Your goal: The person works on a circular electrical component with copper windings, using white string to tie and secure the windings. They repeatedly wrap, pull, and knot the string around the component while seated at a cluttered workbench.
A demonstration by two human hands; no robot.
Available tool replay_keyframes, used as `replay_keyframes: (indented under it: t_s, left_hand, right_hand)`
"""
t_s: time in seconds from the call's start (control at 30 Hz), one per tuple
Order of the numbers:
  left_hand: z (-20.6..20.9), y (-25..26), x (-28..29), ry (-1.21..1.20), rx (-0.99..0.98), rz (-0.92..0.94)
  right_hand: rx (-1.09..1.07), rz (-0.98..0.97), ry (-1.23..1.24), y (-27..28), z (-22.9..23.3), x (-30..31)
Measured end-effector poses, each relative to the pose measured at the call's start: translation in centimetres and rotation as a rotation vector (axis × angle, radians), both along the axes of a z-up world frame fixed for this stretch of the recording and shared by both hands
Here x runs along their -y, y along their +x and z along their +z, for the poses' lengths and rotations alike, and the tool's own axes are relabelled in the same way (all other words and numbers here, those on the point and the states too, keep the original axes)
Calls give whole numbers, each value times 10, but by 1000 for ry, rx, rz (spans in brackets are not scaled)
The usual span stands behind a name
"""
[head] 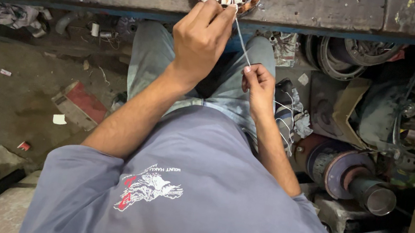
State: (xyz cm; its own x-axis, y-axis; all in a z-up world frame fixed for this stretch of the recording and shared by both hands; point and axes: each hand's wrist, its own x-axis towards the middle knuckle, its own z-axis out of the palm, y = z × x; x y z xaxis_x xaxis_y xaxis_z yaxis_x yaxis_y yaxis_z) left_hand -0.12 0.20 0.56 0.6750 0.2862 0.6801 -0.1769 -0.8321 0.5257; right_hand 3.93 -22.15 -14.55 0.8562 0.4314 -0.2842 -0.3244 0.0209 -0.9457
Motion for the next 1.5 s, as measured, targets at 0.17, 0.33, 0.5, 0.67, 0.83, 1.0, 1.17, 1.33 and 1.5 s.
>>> replay_keyframes:
  t_s: [0.17,0.33,0.5,0.67,0.83,1.0,1.17,1.33,1.5]
  left_hand:
    - [-1,4,-1,6,-12,13]
    - [-1,3,3,-125,-15,-33]
    - [-6,-3,5,-266,-86,-123]
    - [-15,-5,-2,-448,-306,-228]
    - [-24,1,-9,-1111,-364,-542]
    - [-20,3,-29,-1624,-353,-669]
    - [-12,11,-32,-1493,-265,-542]
    - [-11,15,-29,-903,-122,-331]
    - [-4,17,-27,-586,-238,-106]
  right_hand:
    - [0,5,1,-4,0,0]
    - [6,5,-5,-3,1,1]
    - [-8,9,20,-3,1,0]
    - [-6,11,-5,-4,-1,-4]
    - [15,30,-6,-5,-4,-4]
    - [21,17,-28,-6,10,-6]
    - [387,-56,228,-12,76,-7]
    - [731,99,257,-13,153,10]
    - [481,357,373,-24,153,-9]
